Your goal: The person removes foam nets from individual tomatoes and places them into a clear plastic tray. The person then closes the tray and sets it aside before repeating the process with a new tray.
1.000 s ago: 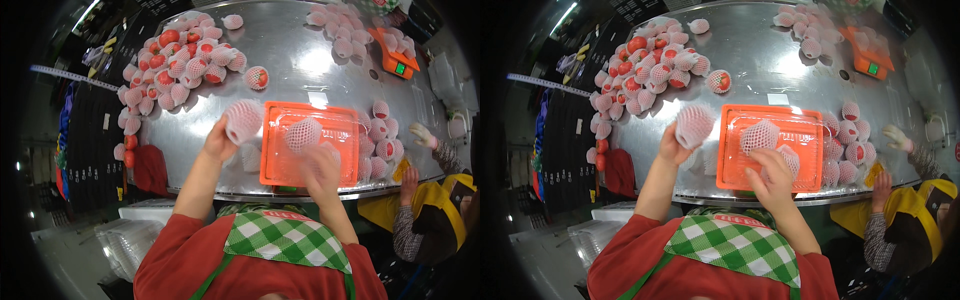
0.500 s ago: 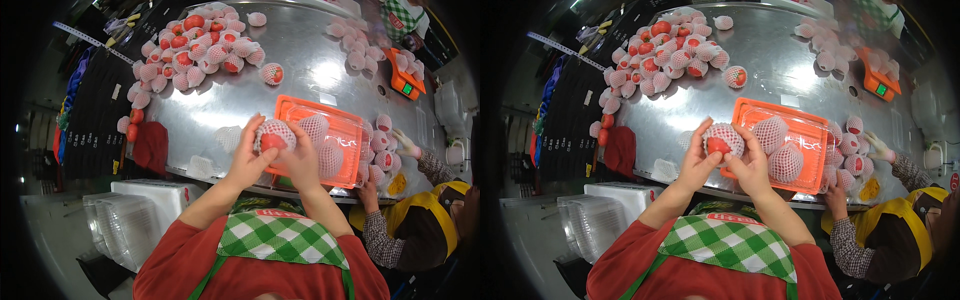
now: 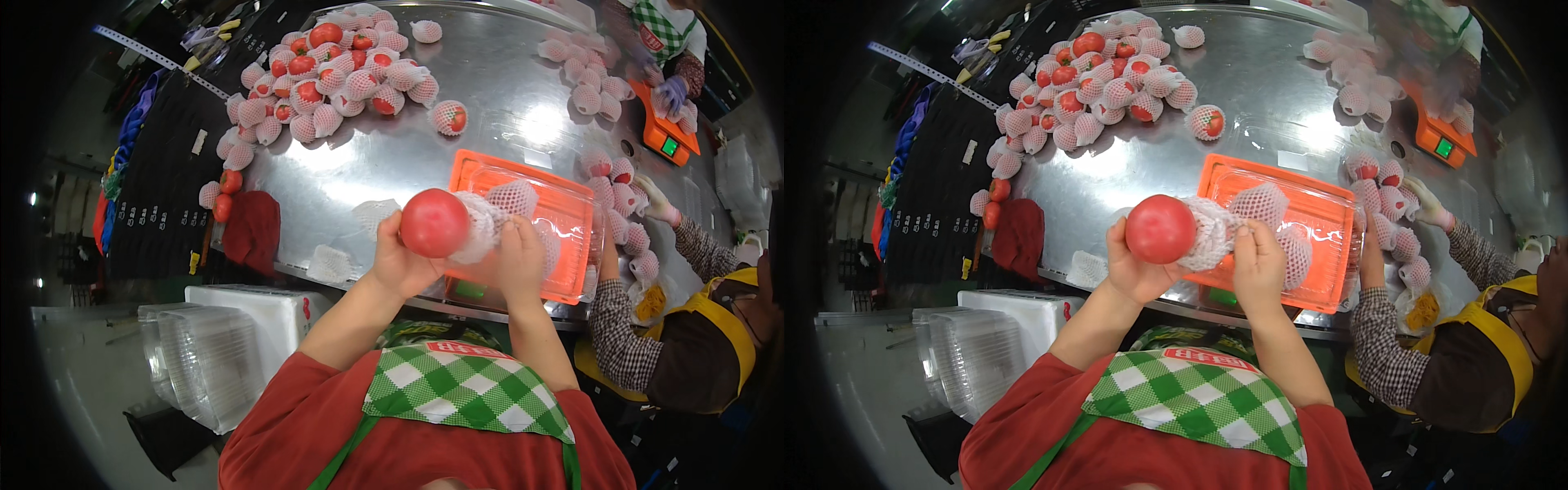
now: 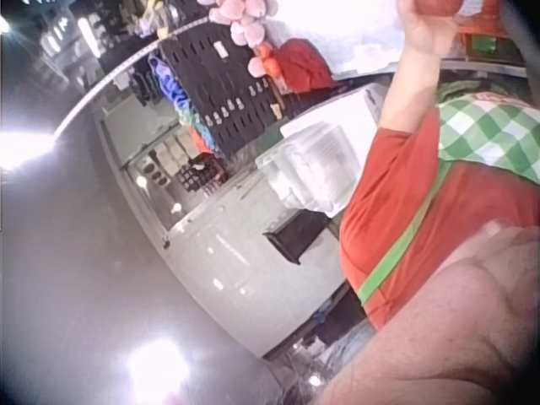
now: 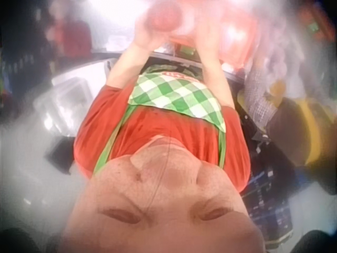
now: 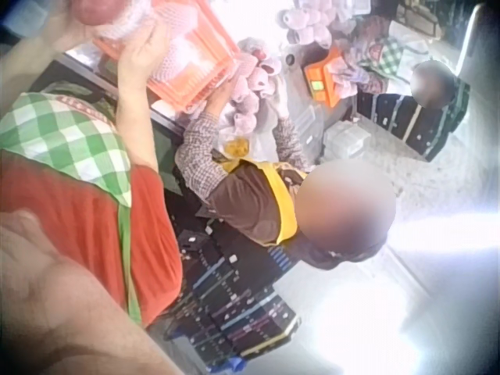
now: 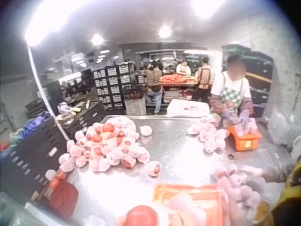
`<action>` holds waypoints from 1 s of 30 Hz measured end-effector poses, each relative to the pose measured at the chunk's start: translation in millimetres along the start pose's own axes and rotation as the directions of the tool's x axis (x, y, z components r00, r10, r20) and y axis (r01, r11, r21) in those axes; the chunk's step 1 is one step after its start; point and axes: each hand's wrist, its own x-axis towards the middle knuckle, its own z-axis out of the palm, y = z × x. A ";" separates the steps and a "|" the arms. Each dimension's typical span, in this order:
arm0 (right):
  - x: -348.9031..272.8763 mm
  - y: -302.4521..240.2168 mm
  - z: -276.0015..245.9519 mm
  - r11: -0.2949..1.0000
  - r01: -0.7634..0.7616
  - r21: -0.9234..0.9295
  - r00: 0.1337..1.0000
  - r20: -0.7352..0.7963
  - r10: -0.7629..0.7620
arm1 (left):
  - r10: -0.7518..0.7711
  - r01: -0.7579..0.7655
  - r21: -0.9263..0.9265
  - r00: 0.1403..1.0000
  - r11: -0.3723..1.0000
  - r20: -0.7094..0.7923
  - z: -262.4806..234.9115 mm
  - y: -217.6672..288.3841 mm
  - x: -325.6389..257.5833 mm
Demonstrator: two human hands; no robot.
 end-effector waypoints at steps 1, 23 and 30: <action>-0.4 1.6 -0.9 0.974 -0.108 0.200 0.994 0.036 0.103 | -0.056 0.058 -0.131 0.998 0.990 0.017 -1.2 2.3 0.5; -1.4 -9.4 -0.9 0.764 0.537 -0.358 0.843 0.226 -0.487 | 0.398 -0.178 0.802 0.914 0.570 -0.080 2.2 -10.5 5.4; -7.3 8.8 6.0 0.932 -0.145 0.331 0.962 0.267 0.054 | 0.430 -0.163 0.789 0.892 0.593 -0.138 5.0 -16.3 10.4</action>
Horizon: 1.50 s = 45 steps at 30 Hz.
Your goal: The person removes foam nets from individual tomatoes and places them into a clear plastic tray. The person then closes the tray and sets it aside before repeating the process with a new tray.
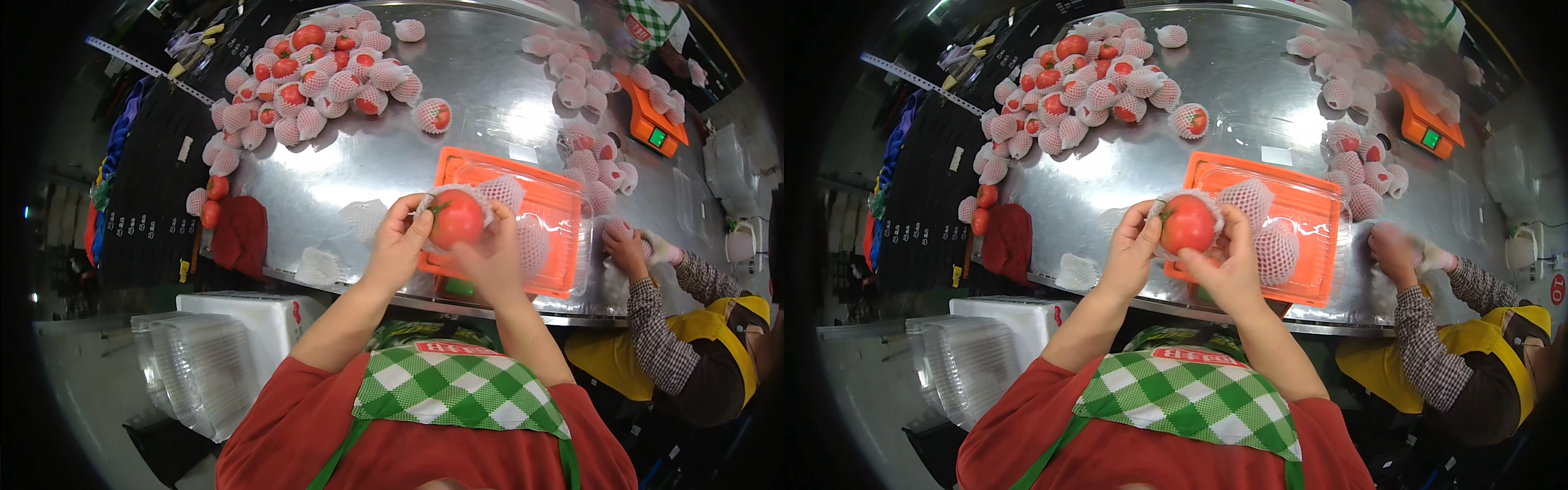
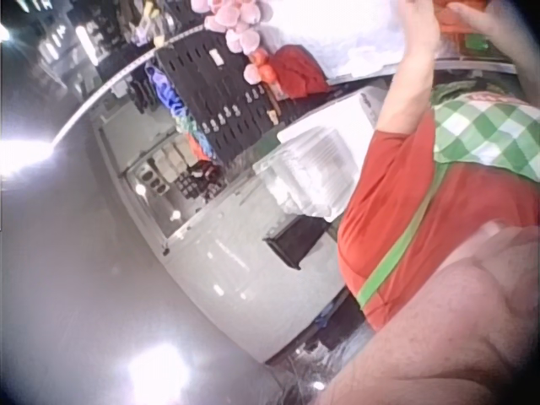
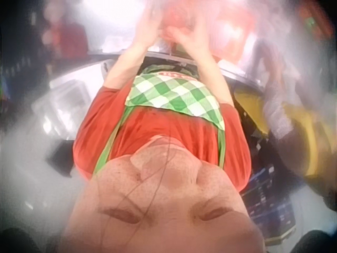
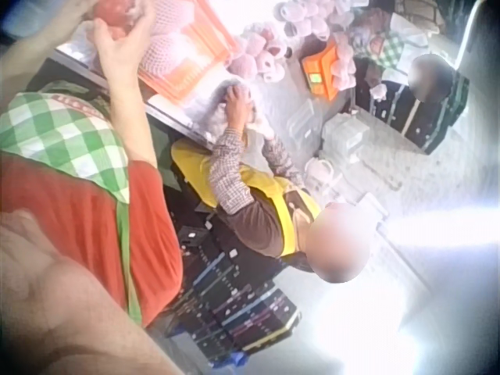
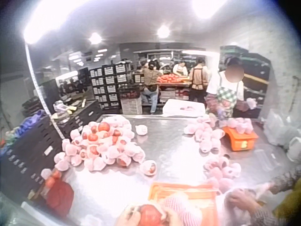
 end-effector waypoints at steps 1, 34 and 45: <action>0.9 -3.6 -3.2 0.982 -0.061 0.178 0.998 0.017 0.058 | 0.023 -0.023 0.023 1.000 0.999 0.022 -2.5 2.4 -0.5; -7.0 -14.9 -19.9 0.987 0.097 0.127 0.985 0.127 -0.113 | 0.592 -0.723 0.547 0.677 0.422 0.437 34.2 50.8 -6.8; -19.8 -12.0 -22.6 0.768 0.362 -0.529 0.910 0.023 -0.413 | 0.711 -0.655 0.735 0.601 0.176 0.365 19.1 21.8 -4.5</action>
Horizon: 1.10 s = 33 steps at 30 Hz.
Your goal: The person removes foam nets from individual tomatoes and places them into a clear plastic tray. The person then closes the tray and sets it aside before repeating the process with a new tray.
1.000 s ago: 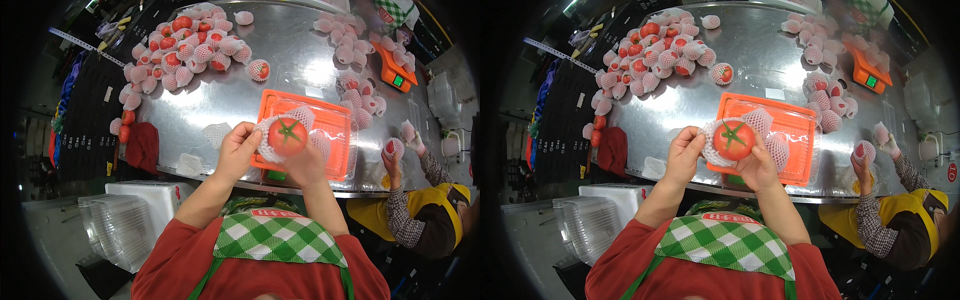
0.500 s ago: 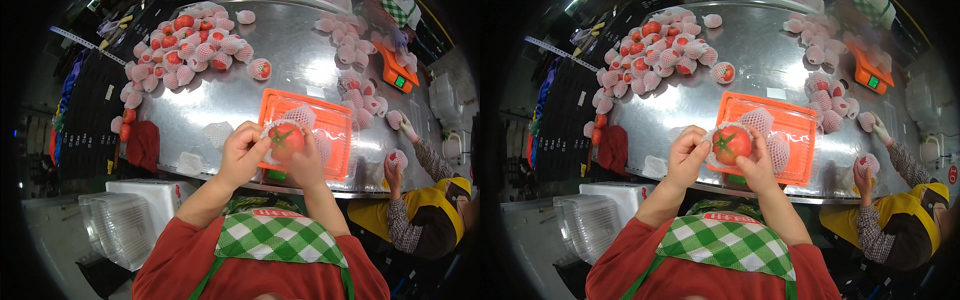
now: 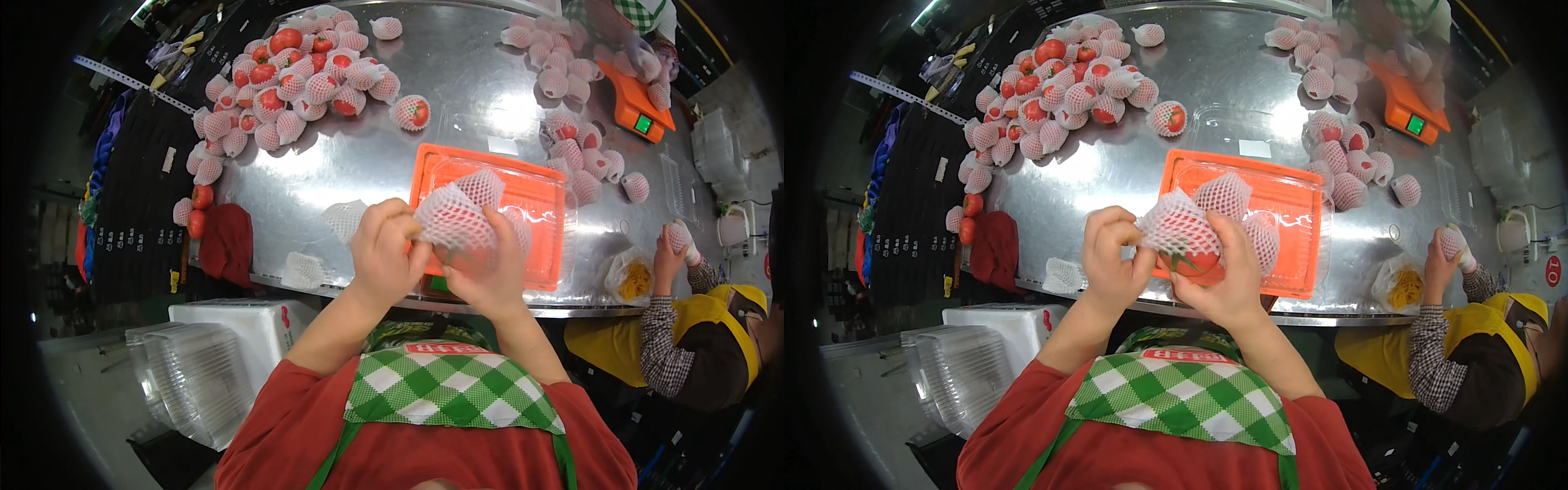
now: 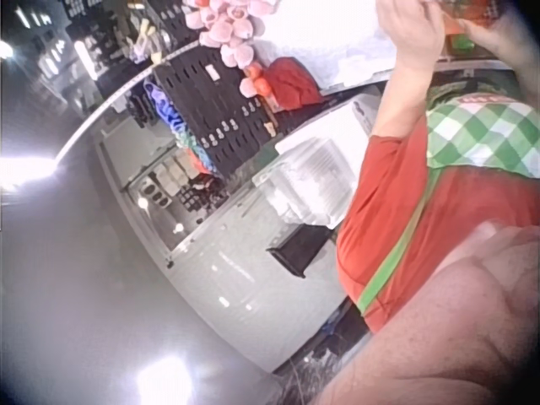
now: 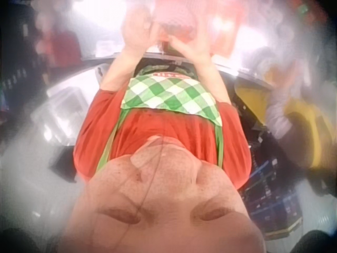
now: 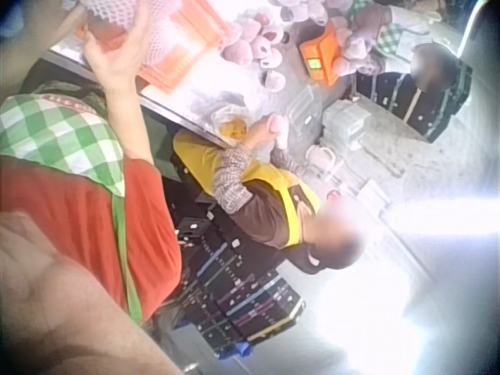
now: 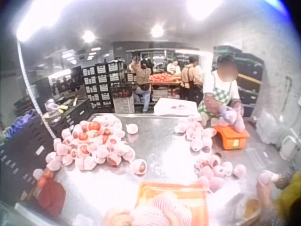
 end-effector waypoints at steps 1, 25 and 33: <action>1.4 0.0 0.0 0.995 0.076 -0.071 0.997 -0.011 -0.077 | -0.083 0.083 -0.001 0.996 0.997 0.017 4.1 -3.3 -4.1; 27.0 54.4 -88.8 0.592 -0.031 -0.805 0.998 -0.056 -0.024 | -0.282 0.744 -0.410 0.608 0.527 0.742 9.0 -50.3 3.5; 30.8 38.2 -104.0 0.866 -0.105 -0.489 0.989 0.040 0.142 | -0.684 0.694 -0.075 0.718 0.716 0.126 -13.5 -273.4 -17.8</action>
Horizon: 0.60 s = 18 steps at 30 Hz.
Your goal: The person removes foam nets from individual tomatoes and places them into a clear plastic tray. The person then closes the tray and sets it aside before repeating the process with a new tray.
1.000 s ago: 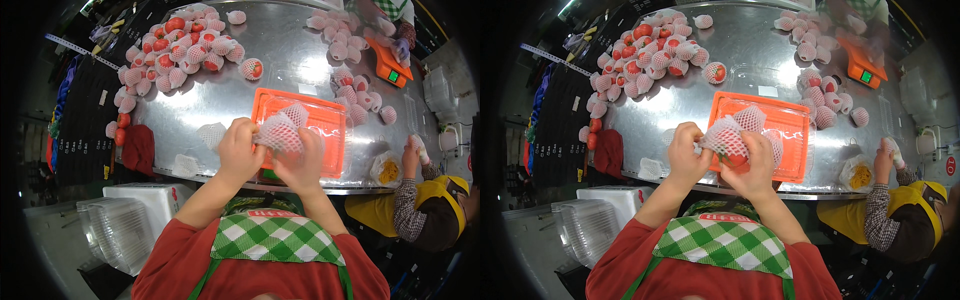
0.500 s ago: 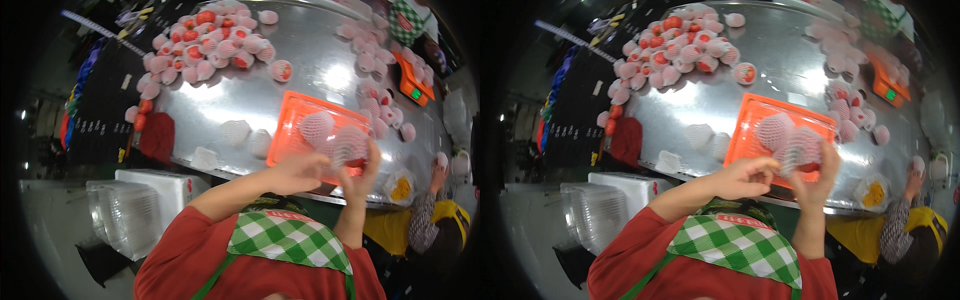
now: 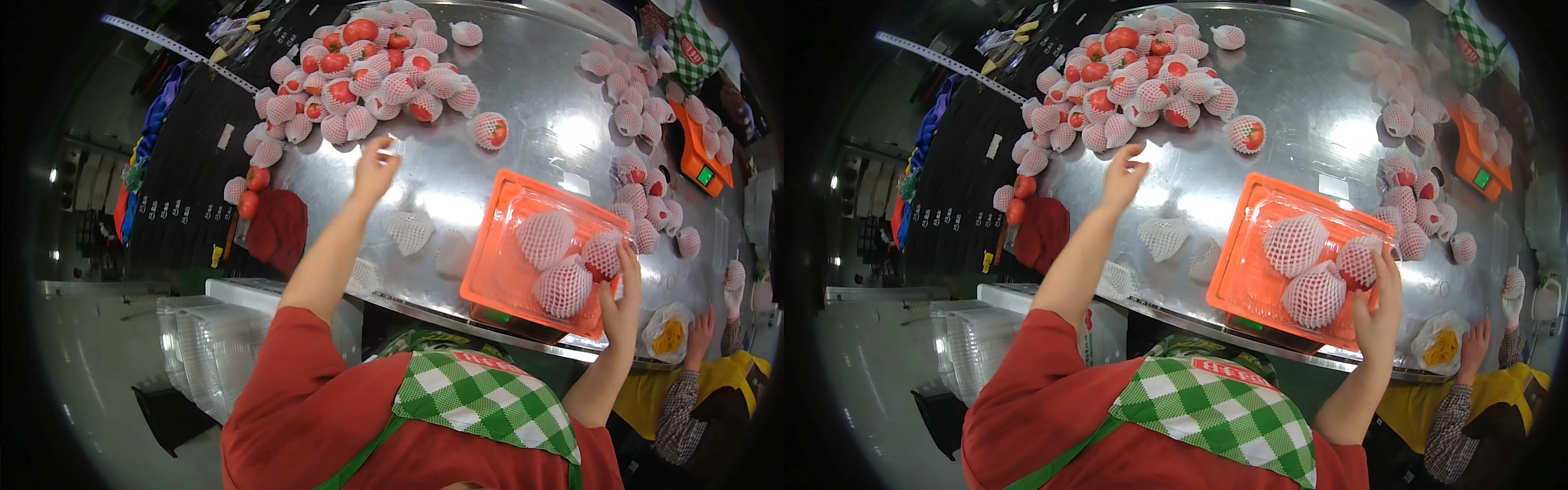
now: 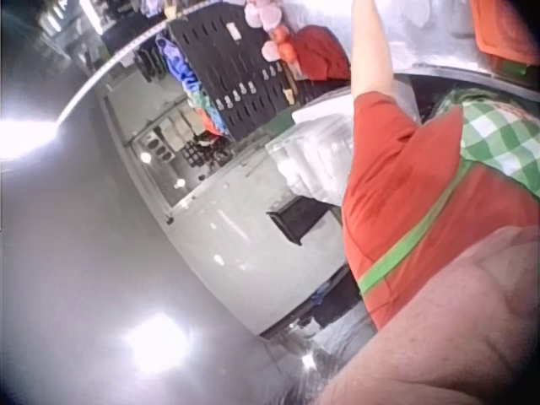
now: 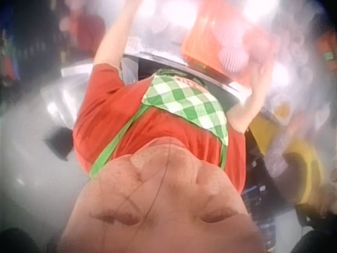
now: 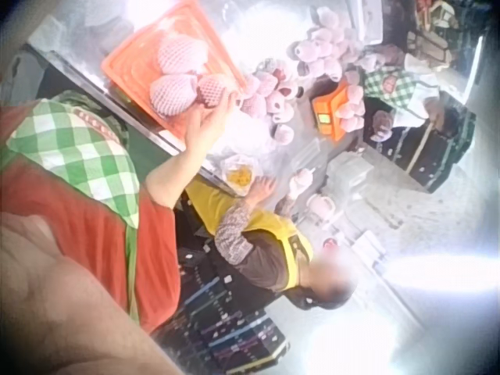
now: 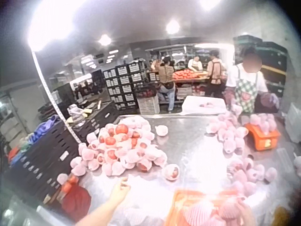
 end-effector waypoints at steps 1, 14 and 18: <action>-1.6 2.2 -2.5 0.999 -0.033 0.041 0.999 -0.039 0.035 | 0.059 -0.052 0.124 0.997 0.991 -0.053 -12.7 -28.6 21.7; -32.6 25.8 7.3 0.881 -0.302 0.365 0.880 -0.250 0.405 | 0.324 -0.289 0.623 0.944 0.727 0.060 38.6 -22.3 177.1; -26.7 15.7 5.7 0.876 -0.297 0.380 0.862 -0.289 0.417 | 0.262 -0.254 0.486 0.964 0.836 0.051 30.2 -24.3 177.8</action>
